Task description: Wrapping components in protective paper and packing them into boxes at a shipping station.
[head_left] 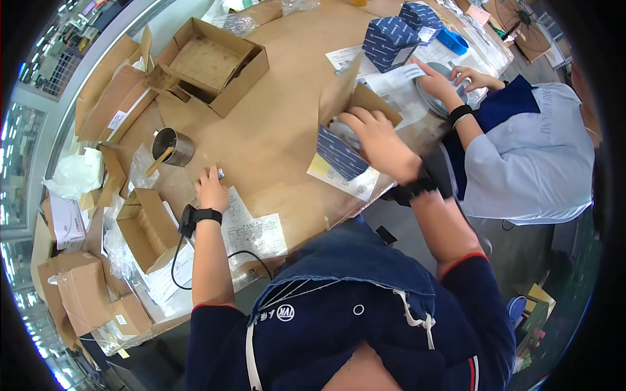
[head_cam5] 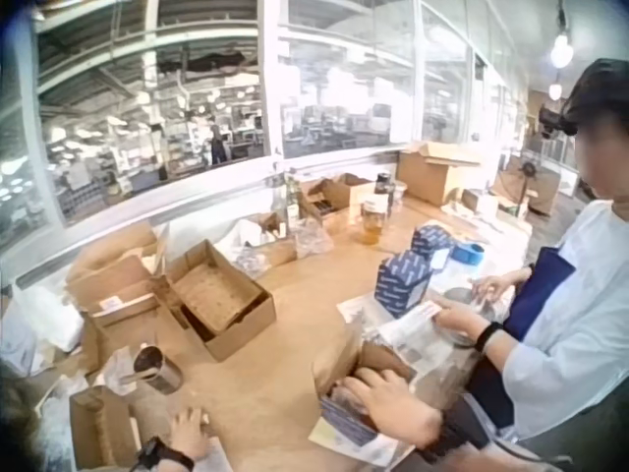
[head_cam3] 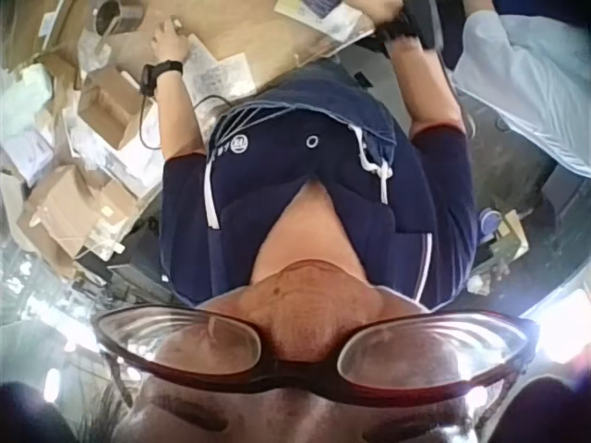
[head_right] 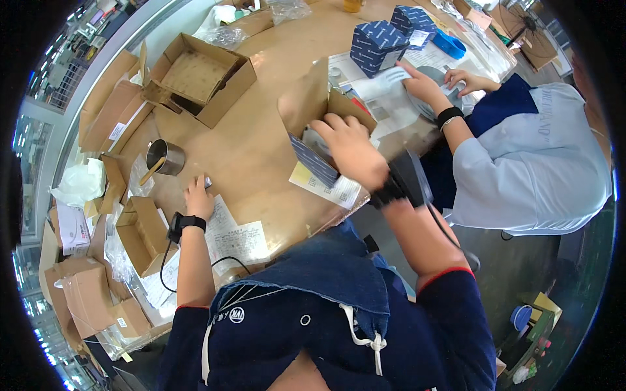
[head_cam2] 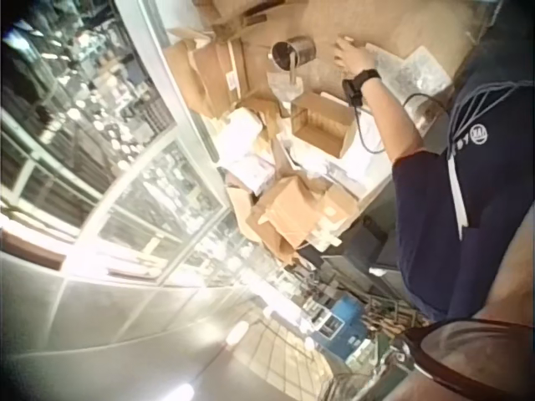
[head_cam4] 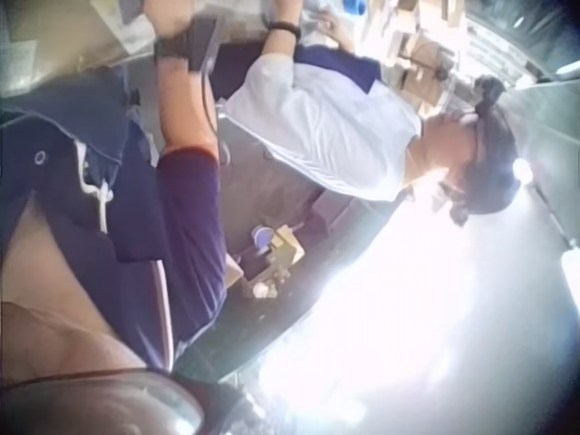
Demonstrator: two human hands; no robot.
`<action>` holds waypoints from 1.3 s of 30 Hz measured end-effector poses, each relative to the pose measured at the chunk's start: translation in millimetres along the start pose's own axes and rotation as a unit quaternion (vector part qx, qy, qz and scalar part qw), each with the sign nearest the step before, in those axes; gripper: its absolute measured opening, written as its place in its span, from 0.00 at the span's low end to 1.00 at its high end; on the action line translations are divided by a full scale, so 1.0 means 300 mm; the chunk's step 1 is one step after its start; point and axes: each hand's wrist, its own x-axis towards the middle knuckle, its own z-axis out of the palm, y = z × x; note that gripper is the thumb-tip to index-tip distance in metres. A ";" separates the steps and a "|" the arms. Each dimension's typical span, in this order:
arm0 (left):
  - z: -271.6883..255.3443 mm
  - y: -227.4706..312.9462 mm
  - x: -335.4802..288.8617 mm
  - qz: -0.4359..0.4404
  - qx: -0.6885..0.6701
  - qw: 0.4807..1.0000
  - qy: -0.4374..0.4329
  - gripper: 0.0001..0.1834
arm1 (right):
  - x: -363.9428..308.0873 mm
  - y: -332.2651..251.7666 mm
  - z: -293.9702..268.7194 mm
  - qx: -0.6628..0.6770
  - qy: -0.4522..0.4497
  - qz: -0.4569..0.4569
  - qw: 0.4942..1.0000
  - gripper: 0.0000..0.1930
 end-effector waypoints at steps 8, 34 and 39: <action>-0.112 0.108 -0.024 0.089 -0.246 0.964 0.045 0.17 | 0.074 0.068 0.106 0.085 -0.060 -0.010 0.995 0.26; -0.083 0.786 0.034 0.071 -0.672 0.731 -0.095 0.29 | -0.177 0.075 0.083 0.247 0.098 -0.075 0.961 0.36; -0.243 0.808 0.018 0.125 -0.771 0.623 -0.046 0.39 | -0.153 0.065 0.089 0.024 0.048 -0.065 0.996 0.30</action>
